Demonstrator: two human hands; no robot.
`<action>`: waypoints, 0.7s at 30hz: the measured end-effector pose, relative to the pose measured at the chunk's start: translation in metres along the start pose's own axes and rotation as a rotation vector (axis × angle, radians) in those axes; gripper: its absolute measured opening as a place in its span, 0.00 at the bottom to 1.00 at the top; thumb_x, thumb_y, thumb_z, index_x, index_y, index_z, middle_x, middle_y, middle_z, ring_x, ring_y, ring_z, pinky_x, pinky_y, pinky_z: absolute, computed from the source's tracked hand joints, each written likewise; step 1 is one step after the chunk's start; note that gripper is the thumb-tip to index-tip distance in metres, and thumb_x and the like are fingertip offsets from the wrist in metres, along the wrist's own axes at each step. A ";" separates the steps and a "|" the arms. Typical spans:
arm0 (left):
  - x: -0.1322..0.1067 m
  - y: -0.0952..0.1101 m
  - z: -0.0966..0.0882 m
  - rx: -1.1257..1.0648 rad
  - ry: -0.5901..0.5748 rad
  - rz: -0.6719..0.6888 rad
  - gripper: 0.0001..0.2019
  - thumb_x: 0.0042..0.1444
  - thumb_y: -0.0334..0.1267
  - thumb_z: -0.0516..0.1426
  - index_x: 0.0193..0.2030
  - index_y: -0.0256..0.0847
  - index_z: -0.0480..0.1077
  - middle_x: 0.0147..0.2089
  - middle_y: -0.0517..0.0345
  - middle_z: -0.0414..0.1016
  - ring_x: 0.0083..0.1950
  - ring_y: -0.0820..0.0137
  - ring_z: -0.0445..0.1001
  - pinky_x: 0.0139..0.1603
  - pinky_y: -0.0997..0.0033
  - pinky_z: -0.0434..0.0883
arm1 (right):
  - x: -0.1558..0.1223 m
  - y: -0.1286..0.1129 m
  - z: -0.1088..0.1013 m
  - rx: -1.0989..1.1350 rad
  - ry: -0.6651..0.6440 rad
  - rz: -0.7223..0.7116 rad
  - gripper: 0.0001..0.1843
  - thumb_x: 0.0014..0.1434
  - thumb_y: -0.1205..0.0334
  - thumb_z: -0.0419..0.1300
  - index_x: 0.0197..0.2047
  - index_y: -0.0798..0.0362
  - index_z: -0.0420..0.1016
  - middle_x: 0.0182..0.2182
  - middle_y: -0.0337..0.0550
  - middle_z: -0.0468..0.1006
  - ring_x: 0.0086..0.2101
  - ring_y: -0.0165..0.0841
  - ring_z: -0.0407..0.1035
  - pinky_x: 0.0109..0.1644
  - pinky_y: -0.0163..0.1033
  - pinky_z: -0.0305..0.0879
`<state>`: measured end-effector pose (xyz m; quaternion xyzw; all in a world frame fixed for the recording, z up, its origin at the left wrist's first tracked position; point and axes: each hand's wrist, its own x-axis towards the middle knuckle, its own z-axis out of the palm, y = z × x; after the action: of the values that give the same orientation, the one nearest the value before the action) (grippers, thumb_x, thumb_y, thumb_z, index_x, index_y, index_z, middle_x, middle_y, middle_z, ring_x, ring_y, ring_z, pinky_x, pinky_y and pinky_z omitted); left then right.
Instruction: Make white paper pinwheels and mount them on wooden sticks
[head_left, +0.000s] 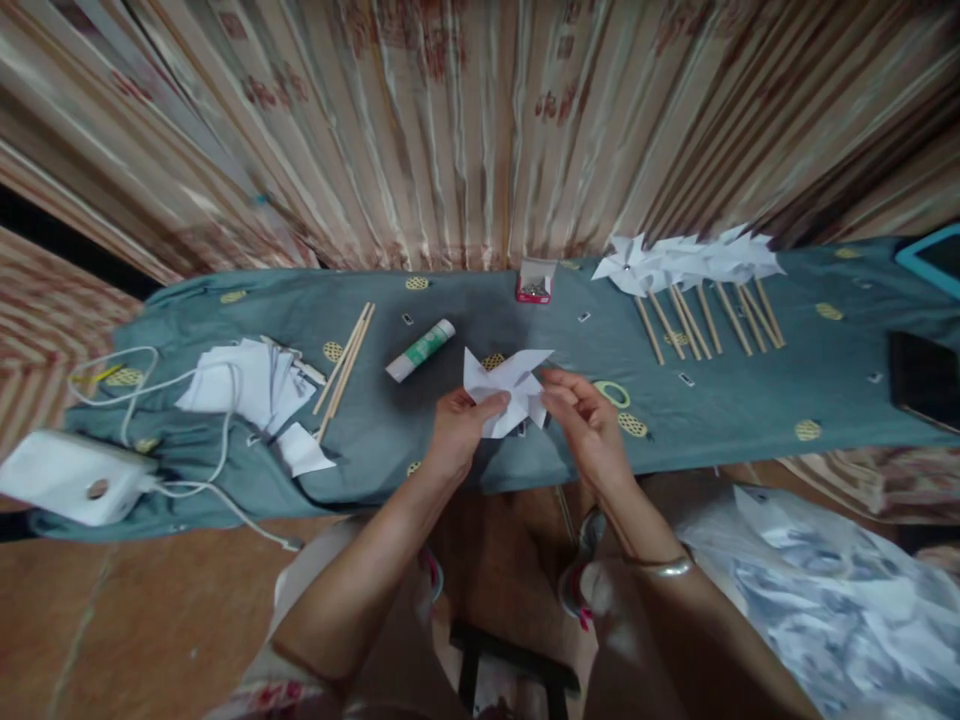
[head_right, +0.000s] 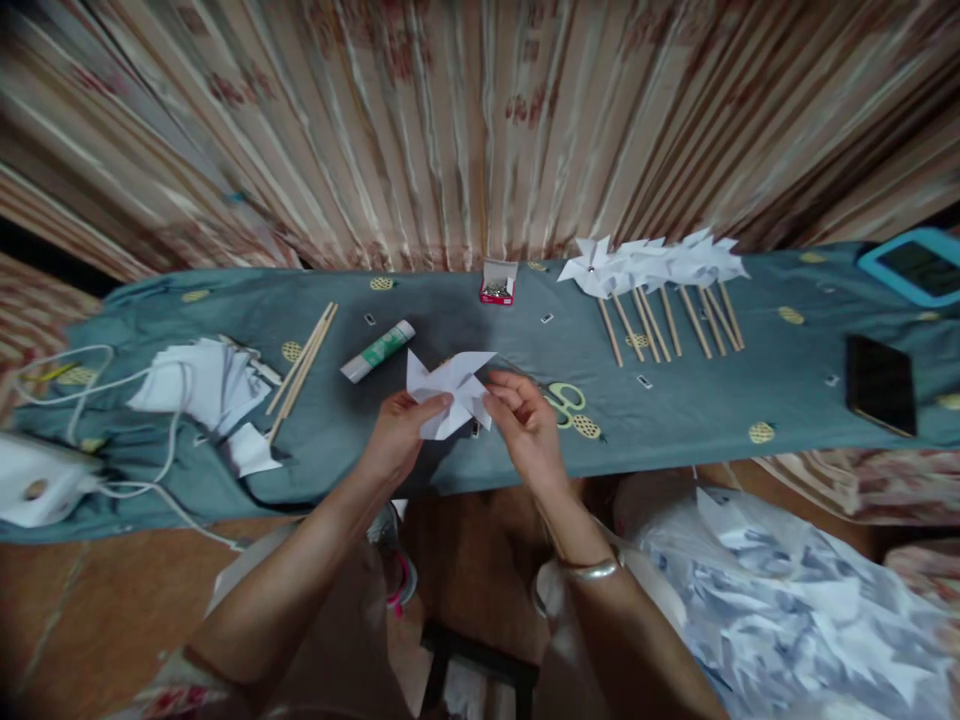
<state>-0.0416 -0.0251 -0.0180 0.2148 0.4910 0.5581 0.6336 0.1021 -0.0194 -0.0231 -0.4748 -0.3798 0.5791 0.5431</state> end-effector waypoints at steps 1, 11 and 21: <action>0.000 0.002 -0.001 -0.012 0.009 0.003 0.14 0.32 0.39 0.71 0.28 0.37 0.80 0.27 0.58 0.80 0.28 0.71 0.74 0.35 0.71 0.69 | 0.001 0.002 -0.001 -0.003 0.012 -0.002 0.20 0.44 0.51 0.73 0.40 0.49 0.78 0.31 0.39 0.83 0.30 0.32 0.75 0.37 0.38 0.70; 0.000 0.017 -0.013 -0.083 0.082 0.009 0.15 0.28 0.37 0.72 0.26 0.36 0.79 0.27 0.58 0.80 0.27 0.72 0.74 0.34 0.72 0.68 | 0.010 0.011 0.000 -0.115 0.079 -0.131 0.13 0.49 0.51 0.70 0.36 0.49 0.80 0.31 0.41 0.83 0.32 0.33 0.75 0.44 0.43 0.70; 0.002 0.021 -0.011 -0.094 0.075 0.021 0.17 0.26 0.39 0.73 0.26 0.36 0.78 0.25 0.59 0.79 0.26 0.72 0.74 0.34 0.72 0.68 | 0.084 -0.018 0.004 -0.598 0.066 -0.432 0.09 0.57 0.57 0.60 0.36 0.52 0.80 0.31 0.39 0.82 0.33 0.33 0.73 0.43 0.40 0.68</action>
<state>-0.0617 -0.0205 -0.0056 0.1689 0.4852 0.5947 0.6184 0.1063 0.0667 -0.0163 -0.5396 -0.6060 0.2988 0.5023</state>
